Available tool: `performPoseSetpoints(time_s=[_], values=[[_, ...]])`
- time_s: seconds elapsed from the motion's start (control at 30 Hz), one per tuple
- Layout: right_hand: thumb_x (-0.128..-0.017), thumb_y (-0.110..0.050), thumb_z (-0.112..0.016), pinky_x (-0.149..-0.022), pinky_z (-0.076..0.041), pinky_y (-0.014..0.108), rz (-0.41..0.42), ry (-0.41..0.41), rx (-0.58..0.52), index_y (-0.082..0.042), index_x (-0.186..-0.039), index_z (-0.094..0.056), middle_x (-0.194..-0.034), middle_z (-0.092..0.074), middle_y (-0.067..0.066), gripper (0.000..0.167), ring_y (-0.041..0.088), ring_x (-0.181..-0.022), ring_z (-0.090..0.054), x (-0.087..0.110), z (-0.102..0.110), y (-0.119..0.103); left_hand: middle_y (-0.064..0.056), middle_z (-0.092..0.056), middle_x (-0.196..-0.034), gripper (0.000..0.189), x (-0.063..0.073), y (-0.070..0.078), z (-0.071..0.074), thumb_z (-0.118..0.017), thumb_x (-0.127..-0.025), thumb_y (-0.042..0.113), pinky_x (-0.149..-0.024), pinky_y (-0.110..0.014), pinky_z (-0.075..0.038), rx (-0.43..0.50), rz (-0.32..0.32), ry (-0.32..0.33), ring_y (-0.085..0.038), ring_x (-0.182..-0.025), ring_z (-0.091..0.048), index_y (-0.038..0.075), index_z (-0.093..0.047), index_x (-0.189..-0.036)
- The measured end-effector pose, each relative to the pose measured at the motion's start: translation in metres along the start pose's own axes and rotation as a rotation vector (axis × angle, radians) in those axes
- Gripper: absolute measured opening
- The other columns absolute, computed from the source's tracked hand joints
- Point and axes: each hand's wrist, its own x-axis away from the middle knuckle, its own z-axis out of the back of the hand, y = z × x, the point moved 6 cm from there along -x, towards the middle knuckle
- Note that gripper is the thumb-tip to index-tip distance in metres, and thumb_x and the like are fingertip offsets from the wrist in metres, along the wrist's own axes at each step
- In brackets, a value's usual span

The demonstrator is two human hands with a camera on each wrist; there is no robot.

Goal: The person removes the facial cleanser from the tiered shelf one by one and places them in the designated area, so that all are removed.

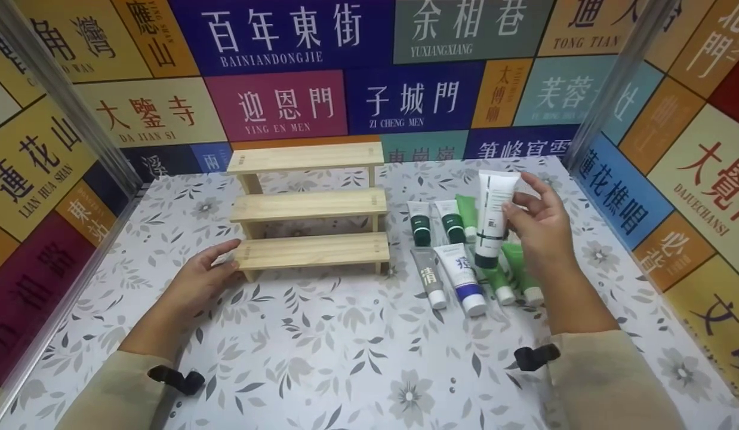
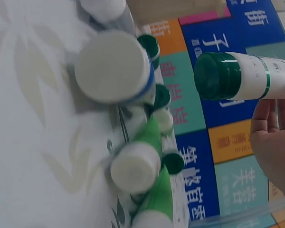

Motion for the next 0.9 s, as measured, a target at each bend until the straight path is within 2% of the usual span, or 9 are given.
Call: performPoseSetpoints(time_s=[0.23,0.47,0.6,0.8,0.9], values=[[-0.098,-0.009,-0.076,-0.081,-0.062,0.022,-0.13,0.047,0.038,-0.028,-0.163,-0.046,-0.12,-0.066,-0.003,0.075,0.01,-0.108,-0.065,-0.009,0.044,-0.003,-0.015,-0.056,-0.159,0.055,0.001,0.002,0.0,-0.062,-0.108,0.013,-0.111,-0.038,-0.055,-0.011,-0.014,-0.001,-0.021,-0.128,-0.069,0.016,-0.048,-0.161],[-0.1,-0.008,-0.073,-0.081,-0.063,0.027,-0.278,0.05,0.038,-0.034,-0.164,-0.044,-0.115,-0.072,-0.009,0.074,0.009,-0.101,-0.072,-0.015,0.079,0.003,-0.016,-0.057,-0.158,0.055,0.002,0.001,0.0,-0.062,-0.108,0.013,-0.111,-0.038,-0.055,-0.001,-0.012,0.004,-0.019,-0.124,-0.07,0.017,-0.049,-0.161],[-0.101,-0.011,-0.074,-0.082,-0.063,0.028,-0.35,0.046,0.079,-0.038,-0.163,-0.044,-0.122,-0.067,-0.014,0.075,0.007,-0.104,-0.07,-0.015,0.093,0.006,-0.015,-0.061,-0.154,0.055,0.001,0.0,0.001,-0.061,-0.108,0.014,-0.108,-0.037,-0.056,-0.01,0.001,0.007,-0.017,-0.12,-0.071,0.019,-0.049,-0.161],[-0.1,-0.025,-0.077,-0.082,-0.06,0.025,-0.472,0.071,0.177,-0.046,-0.162,-0.041,-0.145,-0.047,-0.023,0.075,0.004,-0.114,-0.059,-0.015,0.109,0.012,-0.015,-0.06,-0.156,0.054,0.0,0.001,0.001,-0.06,-0.109,0.014,-0.11,-0.038,-0.056,-0.014,0.002,-0.004,-0.018,-0.122,-0.072,0.018,-0.048,-0.162],[-0.1,-0.03,-0.076,-0.083,-0.058,0.024,-0.525,0.079,0.235,-0.049,-0.163,-0.037,-0.145,-0.045,-0.025,0.076,0.006,-0.117,-0.052,-0.015,0.115,0.016,-0.015,-0.059,-0.156,0.054,0.001,0.001,0.001,-0.06,-0.109,0.014,-0.111,-0.039,-0.056,-0.013,0.007,-0.004,-0.019,-0.122,-0.071,0.019,-0.048,-0.161]])
